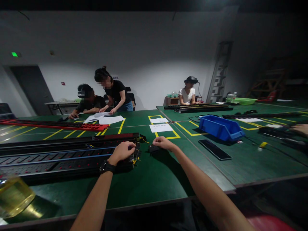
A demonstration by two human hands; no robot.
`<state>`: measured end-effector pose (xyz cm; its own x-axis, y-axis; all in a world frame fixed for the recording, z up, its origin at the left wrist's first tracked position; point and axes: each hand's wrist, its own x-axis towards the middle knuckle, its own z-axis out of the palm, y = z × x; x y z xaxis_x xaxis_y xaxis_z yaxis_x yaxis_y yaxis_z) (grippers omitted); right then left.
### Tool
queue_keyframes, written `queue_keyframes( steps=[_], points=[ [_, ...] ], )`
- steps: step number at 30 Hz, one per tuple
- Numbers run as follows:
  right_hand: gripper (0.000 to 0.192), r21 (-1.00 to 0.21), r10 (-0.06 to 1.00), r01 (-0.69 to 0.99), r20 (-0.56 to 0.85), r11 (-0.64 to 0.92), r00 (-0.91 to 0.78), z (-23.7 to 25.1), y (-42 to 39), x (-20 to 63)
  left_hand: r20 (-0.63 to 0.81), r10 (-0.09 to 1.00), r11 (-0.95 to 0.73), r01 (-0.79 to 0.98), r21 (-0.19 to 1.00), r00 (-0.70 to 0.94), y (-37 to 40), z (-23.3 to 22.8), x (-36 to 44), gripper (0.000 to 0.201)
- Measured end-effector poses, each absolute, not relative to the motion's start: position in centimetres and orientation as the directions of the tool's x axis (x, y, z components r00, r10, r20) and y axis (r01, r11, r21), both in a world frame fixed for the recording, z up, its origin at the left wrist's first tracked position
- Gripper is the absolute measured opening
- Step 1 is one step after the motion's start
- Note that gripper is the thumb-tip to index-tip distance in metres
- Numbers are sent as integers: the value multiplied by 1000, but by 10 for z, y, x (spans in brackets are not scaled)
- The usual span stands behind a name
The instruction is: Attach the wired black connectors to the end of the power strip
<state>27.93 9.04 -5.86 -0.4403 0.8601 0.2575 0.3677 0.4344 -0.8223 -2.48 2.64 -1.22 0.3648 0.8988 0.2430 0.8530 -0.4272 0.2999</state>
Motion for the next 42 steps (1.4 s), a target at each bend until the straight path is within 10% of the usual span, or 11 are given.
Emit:
queue_keyframes(
  steps=[11, 23, 42],
  points=[
    [16, -499, 935, 794, 254, 347, -249, -65, 96, 284, 201, 919, -385, 883, 269, 340, 25, -9, -23, 35],
    [50, -334, 699, 624, 469, 706, -540, -36, 32, 203, 191, 949, -292, 927, 234, 250, 17, -6, -15, 30],
    [29, -406, 775, 676, 466, 615, -426, -40, 23, 193, 194, 966, -225, 927, 300, 172, 17, -9, -12, 22]
  ],
)
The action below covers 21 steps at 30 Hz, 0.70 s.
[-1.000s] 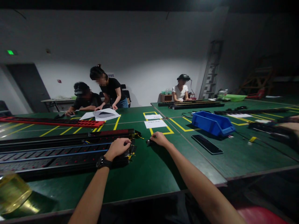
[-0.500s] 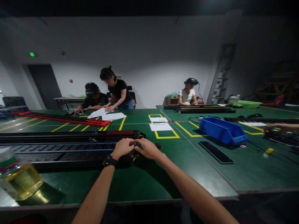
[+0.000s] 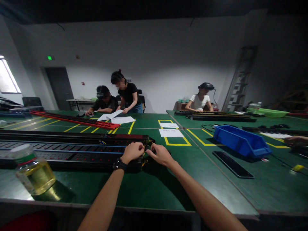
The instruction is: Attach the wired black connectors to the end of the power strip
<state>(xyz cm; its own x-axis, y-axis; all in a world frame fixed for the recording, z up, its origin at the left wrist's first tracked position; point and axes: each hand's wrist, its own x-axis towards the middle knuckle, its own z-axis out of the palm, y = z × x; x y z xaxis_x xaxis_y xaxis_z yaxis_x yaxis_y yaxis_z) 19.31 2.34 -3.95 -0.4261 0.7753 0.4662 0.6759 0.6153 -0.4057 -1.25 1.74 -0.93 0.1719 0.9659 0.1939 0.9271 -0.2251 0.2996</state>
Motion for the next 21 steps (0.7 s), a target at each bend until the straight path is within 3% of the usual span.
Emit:
queue_keyframes(
  steps=[11, 18, 21],
  points=[
    [3, -616, 854, 604, 456, 506, -251, -54, 53, 215, 213, 951, -281, 913, 295, 224, 14, -7, -16, 25],
    [36, -739, 926, 584, 372, 336, -63, -53, 73, 240, 222, 946, -297, 908, 297, 237, 12, -6, -19, 26],
    [37, -773, 942, 595, 326, 219, 77, -53, 87, 258, 220, 945, -300, 905, 301, 240, 13, -6, -20, 26]
  ],
)
